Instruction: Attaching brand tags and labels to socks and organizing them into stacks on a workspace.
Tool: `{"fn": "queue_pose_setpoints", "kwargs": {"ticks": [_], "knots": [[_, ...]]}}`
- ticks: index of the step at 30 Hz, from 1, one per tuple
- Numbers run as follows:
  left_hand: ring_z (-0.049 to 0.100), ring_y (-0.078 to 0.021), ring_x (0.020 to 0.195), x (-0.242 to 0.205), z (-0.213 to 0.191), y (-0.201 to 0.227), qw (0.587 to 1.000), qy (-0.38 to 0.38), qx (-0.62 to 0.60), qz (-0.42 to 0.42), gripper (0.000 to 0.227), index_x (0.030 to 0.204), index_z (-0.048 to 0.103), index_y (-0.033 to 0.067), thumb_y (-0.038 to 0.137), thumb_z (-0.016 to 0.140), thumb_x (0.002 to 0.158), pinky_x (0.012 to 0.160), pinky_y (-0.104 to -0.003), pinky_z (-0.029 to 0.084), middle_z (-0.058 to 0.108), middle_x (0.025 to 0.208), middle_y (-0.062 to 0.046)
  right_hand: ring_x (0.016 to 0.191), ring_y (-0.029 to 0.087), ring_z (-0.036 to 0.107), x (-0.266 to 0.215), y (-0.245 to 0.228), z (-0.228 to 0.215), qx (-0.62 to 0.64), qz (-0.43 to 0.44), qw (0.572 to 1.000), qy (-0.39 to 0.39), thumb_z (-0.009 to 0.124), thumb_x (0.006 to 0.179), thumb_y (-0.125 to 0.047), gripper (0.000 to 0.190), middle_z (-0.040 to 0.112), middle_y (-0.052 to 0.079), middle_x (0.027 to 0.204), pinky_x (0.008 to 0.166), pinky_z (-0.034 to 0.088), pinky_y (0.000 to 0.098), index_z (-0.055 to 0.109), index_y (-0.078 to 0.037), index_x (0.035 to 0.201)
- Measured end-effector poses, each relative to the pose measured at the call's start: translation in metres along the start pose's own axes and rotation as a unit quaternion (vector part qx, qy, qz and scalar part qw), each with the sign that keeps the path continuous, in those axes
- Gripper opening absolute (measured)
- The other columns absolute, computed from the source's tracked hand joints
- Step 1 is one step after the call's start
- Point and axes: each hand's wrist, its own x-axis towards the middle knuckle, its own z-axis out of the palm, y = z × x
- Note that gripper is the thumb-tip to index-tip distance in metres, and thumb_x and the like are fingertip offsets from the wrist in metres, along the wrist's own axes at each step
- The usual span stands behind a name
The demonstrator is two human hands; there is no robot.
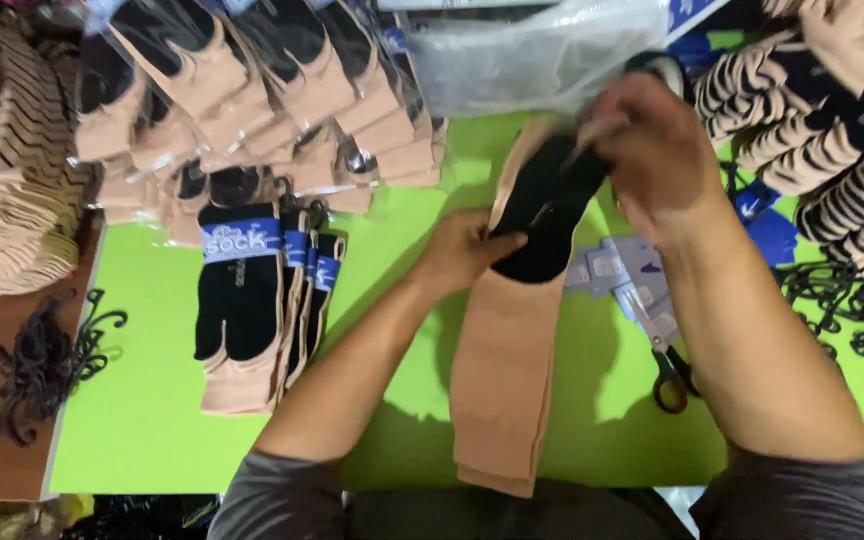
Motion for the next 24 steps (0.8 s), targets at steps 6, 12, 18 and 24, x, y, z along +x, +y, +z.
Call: {"fn": "queue_pose_setpoints", "kwargs": {"ticks": [6, 12, 18, 24], "knots": [[0.061, -0.0061, 0.07, -0.007, -0.007, 0.016, 0.999, 0.012, -0.028, 0.035, 0.023, 0.087, 0.075, 0.013, -0.007, 0.064, 0.083, 0.063, -0.02, 0.044, 0.072, 0.079, 0.004, 0.088, 0.029, 0.064, -0.144, 0.007, 0.052, -0.402, -0.245, 0.849, -0.241, 0.063, 0.097, -0.019, 0.005, 0.066, 0.007, 0.099, 0.079, 0.048, 0.0432, 0.063, -0.014, 0.096], [0.06, -0.0412, 0.126, -0.022, -0.039, 0.031, 0.942, 0.018, 0.297, 0.158, 0.067, 0.153, 0.048, 0.0273, 0.003, 0.057, 0.091, 0.098, -0.061, 0.049, 0.061, 0.143, -0.009, 0.093, 0.027, 0.069, -0.173, 0.055, 0.059, -0.466, -0.235, 0.829, -0.201, 0.069, 0.093, -0.011, 0.018, 0.068, 0.004, 0.106, 0.07, 0.052, 0.0391, 0.071, -0.013, 0.111], [0.031, -0.0338, 0.155, -0.057, 0.035, 0.038, 0.893, -0.049, 0.392, 0.215, 0.048, 0.158, 0.042, 0.0196, 0.033, 0.042, 0.112, 0.117, -0.068, 0.019, 0.041, 0.164, -0.008, 0.091, 0.028, 0.068, -0.165, 0.04, 0.071, -0.432, -0.291, 0.814, -0.258, 0.074, 0.095, -0.024, 0.023, 0.064, 0.005, 0.104, 0.073, 0.054, 0.04, 0.063, -0.009, 0.107], [0.013, -0.0318, 0.158, -0.048, 0.031, 0.055, 0.877, -0.158, 0.442, 0.101, 0.056, 0.162, 0.028, 0.0243, 0.045, 0.034, 0.11, 0.117, -0.071, 0.011, 0.024, 0.17, -0.005, 0.074, 0.021, 0.057, -0.188, 0.016, 0.08, -0.551, -0.339, 0.724, -0.239, 0.064, 0.097, -0.026, 0.014, 0.055, -0.002, 0.089, 0.064, 0.045, 0.0357, 0.068, -0.014, 0.105]]}}
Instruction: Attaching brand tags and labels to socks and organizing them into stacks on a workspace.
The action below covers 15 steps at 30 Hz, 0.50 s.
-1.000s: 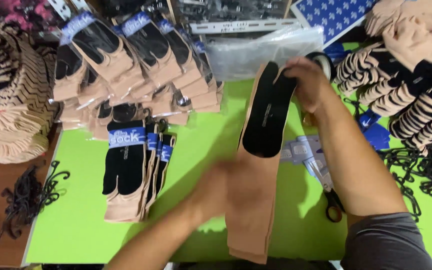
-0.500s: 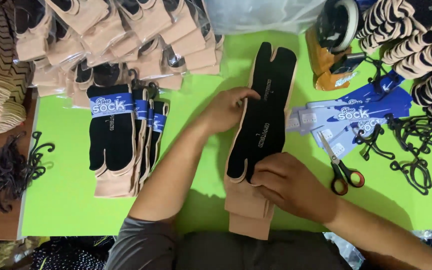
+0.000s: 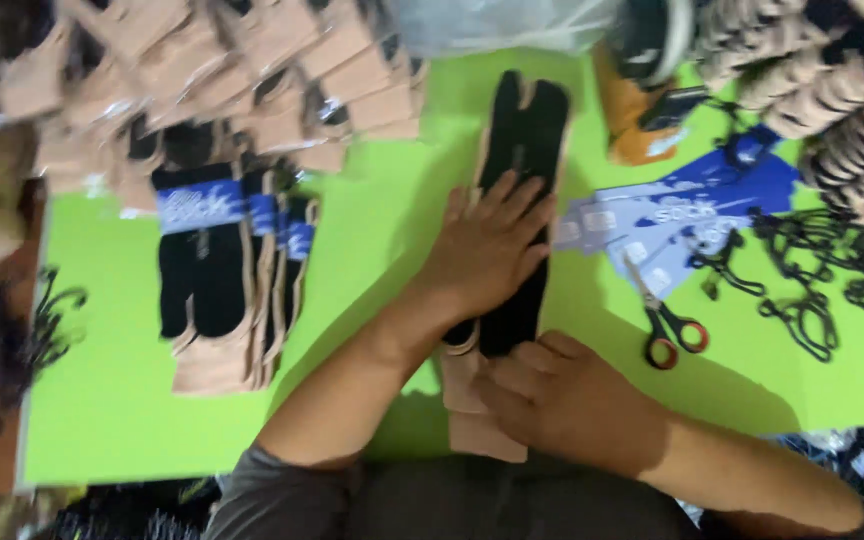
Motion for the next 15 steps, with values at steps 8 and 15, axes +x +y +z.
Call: {"fn": "queue_pose_setpoints", "kwargs": {"ticks": [8, 15], "knots": [[0.008, -0.0336, 0.158, -0.014, -0.01, 0.015, 0.999, 0.018, -0.032, -0.013, 0.054, 0.162, 0.03, 0.0219, 0.039, 0.032, 0.111, 0.117, -0.071, 0.001, 0.017, 0.171, -0.01, 0.078, 0.008, 0.049, -0.072, 0.049, -0.009, 0.138, 0.0, 0.99, -0.025, 0.043, 0.105, -0.019, 0.023, 0.05, -0.005, 0.09, 0.072, 0.042, 0.0288, 0.06, -0.003, 0.106], [0.054, -0.039, 0.136, -0.027, 0.005, -0.03, 0.897, 0.355, -0.265, 0.007, 0.029, 0.132, 0.065, 0.0085, 0.01, 0.053, 0.106, 0.111, -0.059, 0.037, 0.065, 0.135, -0.016, 0.106, 0.034, 0.07, -0.091, 0.086, 0.006, 0.217, 0.189, 0.953, 0.092, 0.072, 0.081, -0.015, 0.026, 0.074, 0.01, 0.111, 0.088, 0.054, 0.0448, 0.079, -0.012, 0.106]]}}
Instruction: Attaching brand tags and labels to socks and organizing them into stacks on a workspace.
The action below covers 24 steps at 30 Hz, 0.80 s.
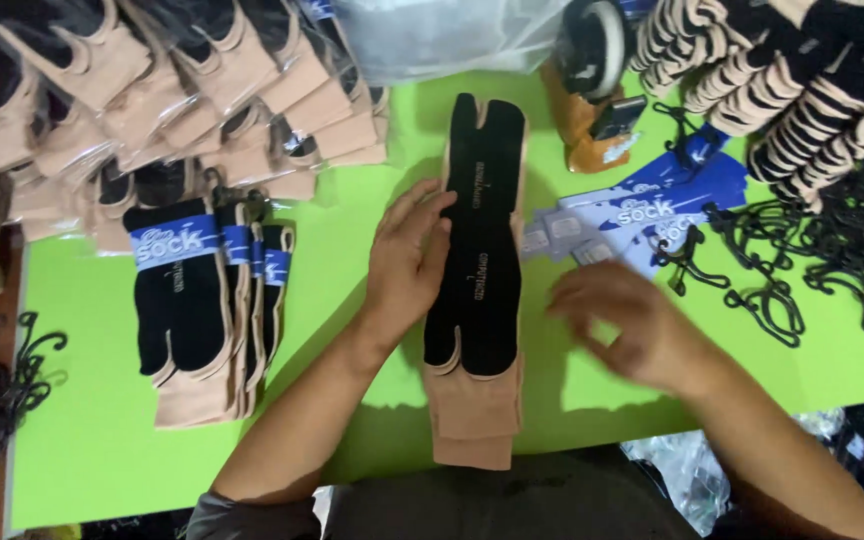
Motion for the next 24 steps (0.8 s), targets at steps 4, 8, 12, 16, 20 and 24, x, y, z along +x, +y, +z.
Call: {"fn": "queue_pose_setpoints", "kwargs": {"ticks": [4, 8, 12, 16, 20, 24], "knots": [[0.058, -0.0366, 0.13, -0.009, -0.007, 0.014, 0.998, 0.013, -0.058, -0.024, 0.027, 0.128, 0.067, 0.0073, 0.005, 0.053, 0.106, 0.111, -0.052, 0.043, 0.066, 0.13, -0.017, 0.1, 0.031, 0.069, 0.057, -0.064, 0.023, -0.025, -0.127, 0.985, -0.116, 0.08, 0.085, -0.019, 0.041, 0.071, 0.012, 0.116, 0.083, 0.056, 0.0479, 0.07, -0.009, 0.124], [0.066, -0.0319, 0.117, -0.017, -0.026, 0.039, 0.991, 0.069, -0.111, 0.034, 0.028, 0.124, 0.067, 0.0035, -0.002, 0.05, 0.102, 0.1, -0.047, 0.053, 0.067, 0.124, -0.013, 0.092, 0.036, 0.068, 0.068, -0.059, 0.028, -0.024, -0.091, 0.971, -0.221, 0.064, 0.093, -0.008, 0.018, 0.068, 0.016, 0.101, 0.081, 0.058, 0.0479, 0.064, -0.001, 0.109], [0.068, -0.0346, 0.1, -0.026, -0.02, 0.038, 0.971, 0.15, -0.087, 0.167, 0.022, 0.112, 0.069, 0.0, 0.009, 0.055, 0.099, 0.091, -0.05, 0.057, 0.069, 0.108, -0.012, 0.101, 0.027, 0.07, 0.109, -0.021, 0.002, 0.192, 0.062, 0.974, -0.106, 0.06, 0.088, 0.001, 0.038, 0.072, 0.01, 0.116, 0.084, 0.055, 0.0398, 0.072, -0.008, 0.122], [0.068, -0.0345, 0.093, -0.008, 0.008, 0.044, 0.958, 0.117, -0.06, 0.254, 0.02, 0.107, 0.072, 0.0014, 0.011, 0.065, 0.091, 0.086, -0.048, 0.058, 0.069, 0.108, -0.013, 0.104, 0.036, 0.07, 0.178, 0.047, -0.036, -0.02, 0.161, 0.987, 0.007, 0.061, 0.098, -0.012, 0.027, 0.074, 0.013, 0.108, 0.092, 0.051, 0.0459, 0.073, -0.011, 0.122], [0.033, -0.0323, 0.148, 0.003, 0.032, 0.043, 0.95, -0.195, 0.209, 0.124, 0.061, 0.15, 0.042, 0.0053, 0.036, 0.057, 0.1, 0.119, -0.054, 0.026, 0.04, 0.156, -0.015, 0.095, 0.014, 0.062, 0.22, 0.085, -0.043, 0.045, 0.222, 0.973, 0.037, 0.051, 0.097, -0.008, 0.026, 0.069, 0.003, 0.105, 0.081, 0.048, 0.0291, 0.071, -0.012, 0.113], [0.035, -0.0386, 0.149, 0.001, 0.034, 0.04, 0.929, -0.295, 0.184, 0.127, 0.046, 0.138, 0.059, 0.0079, 0.036, 0.051, 0.102, 0.118, -0.064, 0.024, 0.05, 0.154, -0.013, 0.084, 0.028, 0.07, 0.219, 0.143, -0.026, -0.082, 0.048, 0.978, 0.188, 0.051, 0.097, 0.007, 0.022, 0.074, 0.017, 0.096, 0.074, 0.053, 0.0387, 0.072, 0.005, 0.104]]}}
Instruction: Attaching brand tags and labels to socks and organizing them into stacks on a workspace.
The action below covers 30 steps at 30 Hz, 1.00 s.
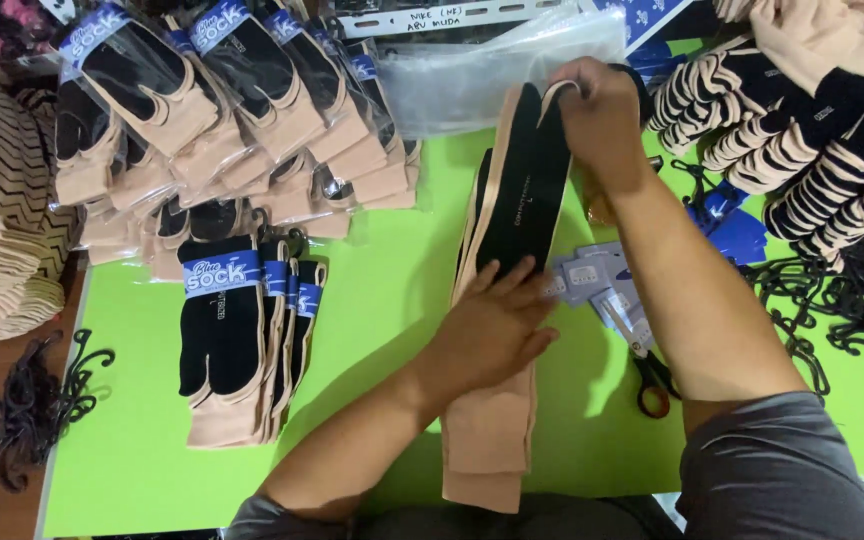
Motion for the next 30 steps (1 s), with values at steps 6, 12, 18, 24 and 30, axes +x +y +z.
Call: {"fn": "queue_pose_setpoints", "kwargs": {"ticks": [6, 12, 18, 24, 30], "knots": [[0.047, -0.0352, 0.141, 0.009, -0.017, -0.042, 0.908, 0.272, -0.177, -0.265, 0.076, 0.151, 0.04, 0.0028, 0.022, 0.076, 0.087, 0.116, -0.049, 0.037, 0.051, 0.151, -0.017, 0.098, 0.023, 0.065, -0.033, -0.103, -0.033, 0.112, 0.064, 0.992, -0.014, 0.055, 0.106, -0.003, 0.017, 0.067, 0.013, 0.11, 0.086, 0.053, 0.0356, 0.064, -0.002, 0.12], [0.072, -0.0193, 0.077, 0.01, 0.013, -0.099, 0.898, 0.18, -0.307, -0.259, 0.023, 0.115, 0.075, 0.0236, 0.014, 0.066, 0.095, 0.067, -0.034, 0.058, 0.075, 0.1, -0.003, 0.089, 0.011, 0.067, -0.182, -0.192, -0.051, 0.003, -0.074, 0.96, -0.271, 0.059, 0.086, -0.006, 0.026, 0.075, -0.004, 0.095, 0.082, 0.052, 0.0248, 0.073, -0.005, 0.108], [0.067, -0.0356, 0.112, -0.01, -0.053, -0.038, 0.961, 0.239, -0.048, -0.133, 0.048, 0.131, 0.067, 0.0091, -0.002, 0.05, 0.087, 0.093, -0.049, 0.051, 0.07, 0.122, -0.013, 0.095, 0.037, 0.072, -0.192, -0.187, -0.045, 0.13, -0.149, 0.931, -0.308, 0.062, 0.092, -0.01, 0.027, 0.074, 0.015, 0.11, 0.081, 0.059, 0.0504, 0.073, -0.002, 0.115], [0.028, -0.0328, 0.153, -0.017, 0.007, 0.0, 0.988, 0.103, 0.024, -0.114, 0.053, 0.16, 0.034, 0.0061, 0.025, 0.041, 0.111, 0.118, -0.068, 0.008, 0.033, 0.166, -0.017, 0.109, 0.027, 0.07, -0.16, -0.092, -0.036, 0.048, 0.048, 0.989, -0.128, 0.065, 0.09, -0.003, 0.029, 0.073, 0.002, 0.113, 0.095, 0.053, 0.0414, 0.078, -0.017, 0.112], [0.023, -0.0356, 0.155, -0.021, 0.008, -0.002, 0.99, 0.087, 0.007, -0.109, 0.057, 0.16, 0.027, 0.0015, 0.027, 0.039, 0.112, 0.117, -0.068, 0.0, 0.028, 0.166, -0.022, 0.101, 0.028, 0.073, -0.142, -0.069, -0.029, 0.124, 0.031, 0.97, -0.206, 0.076, 0.088, -0.007, 0.021, 0.076, 0.004, 0.109, 0.088, 0.055, 0.0428, 0.08, -0.017, 0.106]]}}
